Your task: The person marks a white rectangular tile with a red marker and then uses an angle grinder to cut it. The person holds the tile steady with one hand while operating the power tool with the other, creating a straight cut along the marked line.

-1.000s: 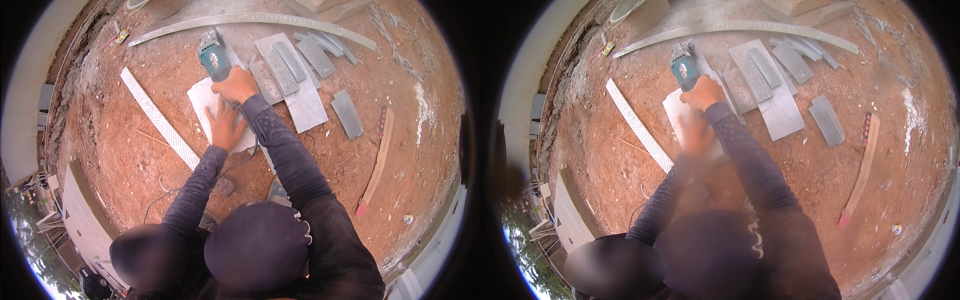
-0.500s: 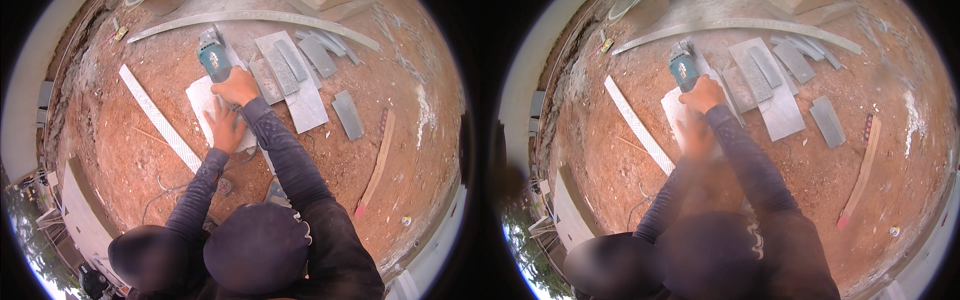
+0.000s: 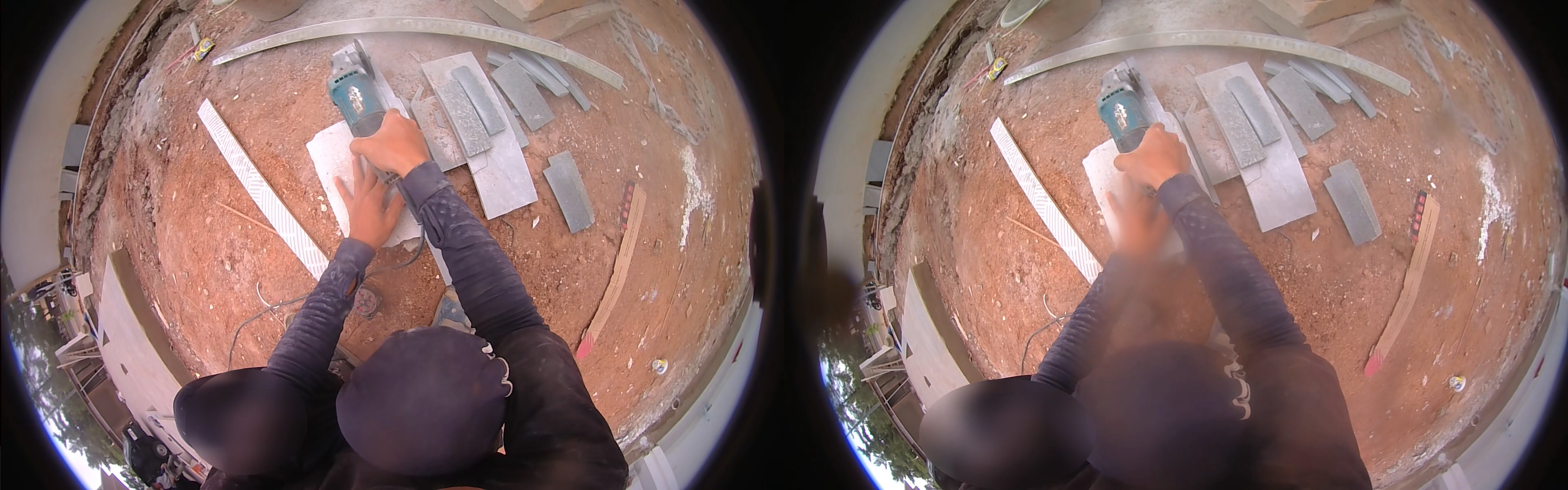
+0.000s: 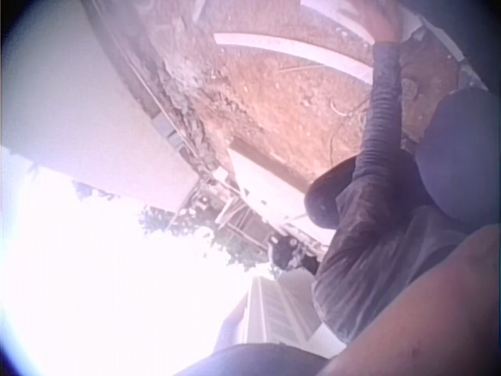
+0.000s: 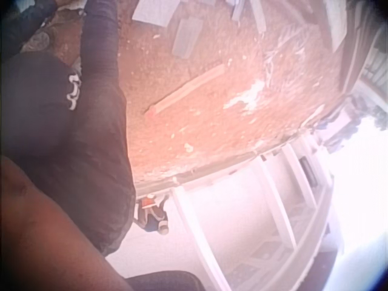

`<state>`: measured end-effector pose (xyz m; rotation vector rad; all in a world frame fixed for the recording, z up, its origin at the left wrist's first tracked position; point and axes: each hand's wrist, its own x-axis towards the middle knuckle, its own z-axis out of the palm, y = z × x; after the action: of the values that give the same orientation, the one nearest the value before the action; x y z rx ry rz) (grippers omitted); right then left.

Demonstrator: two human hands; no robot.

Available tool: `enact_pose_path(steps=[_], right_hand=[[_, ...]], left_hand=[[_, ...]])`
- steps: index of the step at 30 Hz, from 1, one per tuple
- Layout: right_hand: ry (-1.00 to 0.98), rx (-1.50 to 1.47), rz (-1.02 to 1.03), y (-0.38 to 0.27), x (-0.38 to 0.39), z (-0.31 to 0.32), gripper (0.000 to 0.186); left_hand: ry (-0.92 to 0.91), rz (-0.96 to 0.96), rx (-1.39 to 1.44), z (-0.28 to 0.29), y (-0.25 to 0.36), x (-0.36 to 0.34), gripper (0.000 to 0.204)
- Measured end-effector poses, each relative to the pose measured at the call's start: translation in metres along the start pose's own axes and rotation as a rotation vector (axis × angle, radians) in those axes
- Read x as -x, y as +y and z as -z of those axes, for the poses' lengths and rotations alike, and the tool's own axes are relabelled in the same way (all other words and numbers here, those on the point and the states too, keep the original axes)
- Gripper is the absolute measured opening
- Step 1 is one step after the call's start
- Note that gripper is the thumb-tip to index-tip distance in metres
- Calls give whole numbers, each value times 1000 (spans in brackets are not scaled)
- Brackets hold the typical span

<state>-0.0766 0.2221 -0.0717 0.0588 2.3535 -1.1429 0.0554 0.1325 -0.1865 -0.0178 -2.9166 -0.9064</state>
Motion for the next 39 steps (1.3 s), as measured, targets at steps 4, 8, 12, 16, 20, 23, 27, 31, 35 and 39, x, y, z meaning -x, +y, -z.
enact_pose_path(steps=[4,8,12,16,20,23,27,31,35,39], right_hand=[[-10,-5,-32,0,2,0,65],[-21,9,-42,-2,4,0,65],[-3,18,-40,1,3,-3,64],[-9,31,-35,0,4,-2,65],[-12,50,-32,1,4,-3,65],[-20,47,-22,-2,6,-4,65],[-8,21,-1,3,7,-2,65],[19,13,33,12,4,-6,70],[25,6,34,11,4,-4,69],[30,16,37,11,4,-8,69]], left_hand=[[-21,-8,1,3,0,1,49],[-6,-9,10,5,1,1,50],[0,-30,-20,8,4,-1,51],[-5,0,-41,13,10,-3,54],[-10,58,-40,15,21,-2,54],[58,122,-62,16,31,3,48],[196,206,99,25,70,34,32],[115,-129,78,35,94,101,21],[-669,60,493,49,92,162,31],[-696,764,1119,-23,117,181,41]])
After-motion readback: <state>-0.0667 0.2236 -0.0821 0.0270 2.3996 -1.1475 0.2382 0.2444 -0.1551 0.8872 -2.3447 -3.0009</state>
